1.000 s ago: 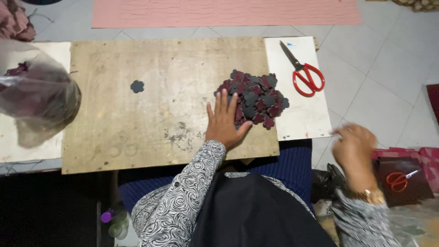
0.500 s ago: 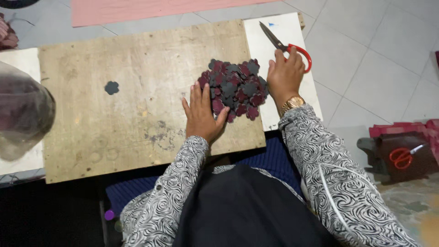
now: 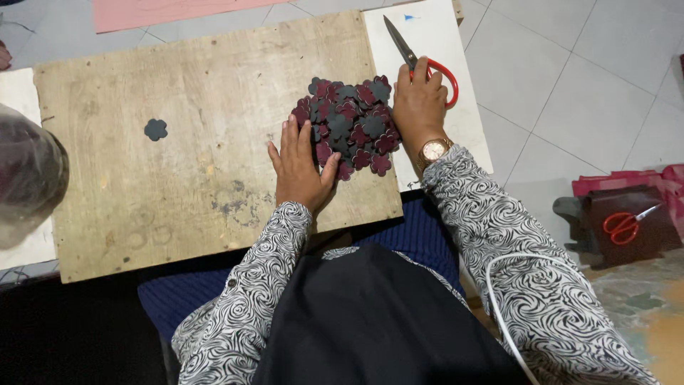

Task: The person separates flower-shaped fabric cutouts from leftover scraps on a wooden workboard and gathers them into a pile. They then pick up red-handled scissors and trim the edges of individual flower cutouts one at a time, holding each piece in one hand while cutting with the other.

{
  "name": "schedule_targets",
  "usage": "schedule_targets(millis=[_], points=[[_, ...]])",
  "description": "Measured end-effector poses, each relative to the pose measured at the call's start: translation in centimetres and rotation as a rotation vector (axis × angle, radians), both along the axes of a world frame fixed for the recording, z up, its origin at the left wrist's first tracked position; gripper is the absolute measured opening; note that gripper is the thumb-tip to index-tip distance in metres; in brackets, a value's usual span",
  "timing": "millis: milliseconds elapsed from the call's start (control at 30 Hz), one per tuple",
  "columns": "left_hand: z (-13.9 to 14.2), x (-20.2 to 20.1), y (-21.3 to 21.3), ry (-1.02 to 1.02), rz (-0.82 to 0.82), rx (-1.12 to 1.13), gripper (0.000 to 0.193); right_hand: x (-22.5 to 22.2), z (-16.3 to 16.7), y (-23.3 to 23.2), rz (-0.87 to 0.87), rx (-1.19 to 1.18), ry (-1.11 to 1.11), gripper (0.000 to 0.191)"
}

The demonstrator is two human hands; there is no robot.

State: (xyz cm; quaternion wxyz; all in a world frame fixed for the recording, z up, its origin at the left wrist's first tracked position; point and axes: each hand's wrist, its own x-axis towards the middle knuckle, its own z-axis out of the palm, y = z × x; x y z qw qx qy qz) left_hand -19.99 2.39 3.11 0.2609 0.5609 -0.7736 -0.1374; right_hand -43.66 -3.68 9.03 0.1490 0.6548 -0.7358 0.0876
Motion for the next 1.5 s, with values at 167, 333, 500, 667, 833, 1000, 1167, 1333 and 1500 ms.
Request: schedule_targets(millis=[167, 333, 500, 667, 833, 1000, 1167, 1333, 1500], points=[[-0.7, 0.3, -0.1, 0.074, 0.025, -0.015, 0.058, -0.3, -0.6, 0.2, 0.034, -0.085, -0.009, 0.035], [-1.2, 0.3, -0.2, 0.068, 0.039, -0.034, 0.047, -0.8, -1.5, 1.1, 0.088, -0.266, -0.065, 0.037], [-1.0, 0.5, -0.2, 0.069, 0.04, -0.074, 0.041, -1.0, -1.8, 1.5, -0.025, -0.21, -0.266, 0.044], [-0.1, 0.8, -0.1, 0.102, 0.038, -0.047, 0.026, -2.1, -1.1, 1.8, -0.022, -0.125, -0.435, 0.044], [0.6, 1.4, 0.8, 0.187, 0.039, -0.113, 0.036, -2.6, 0.2, 2.5, -0.238, -0.042, -1.631, 0.045], [1.1, 1.7, 0.7, 0.313, 0.012, -0.194, 0.032, -0.9, 3.0, 4.8, 0.138, -0.254, -0.868, 0.04], [1.2, 0.1, -1.3, 0.132, -0.251, -0.415, 0.05, 6.1, 5.7, 6.3, 0.448, -0.328, -0.545, 0.038], [1.6, -0.4, -3.3, 0.233, -0.235, -0.018, 0.024, 11.2, 9.6, 6.1, 0.808, -0.359, -0.322, 0.039], [0.3, 0.2, -2.5, 0.435, -0.136, 0.125, 0.039, 13.8, 11.4, 6.6, 0.864, -0.306, -0.218, 0.032]])
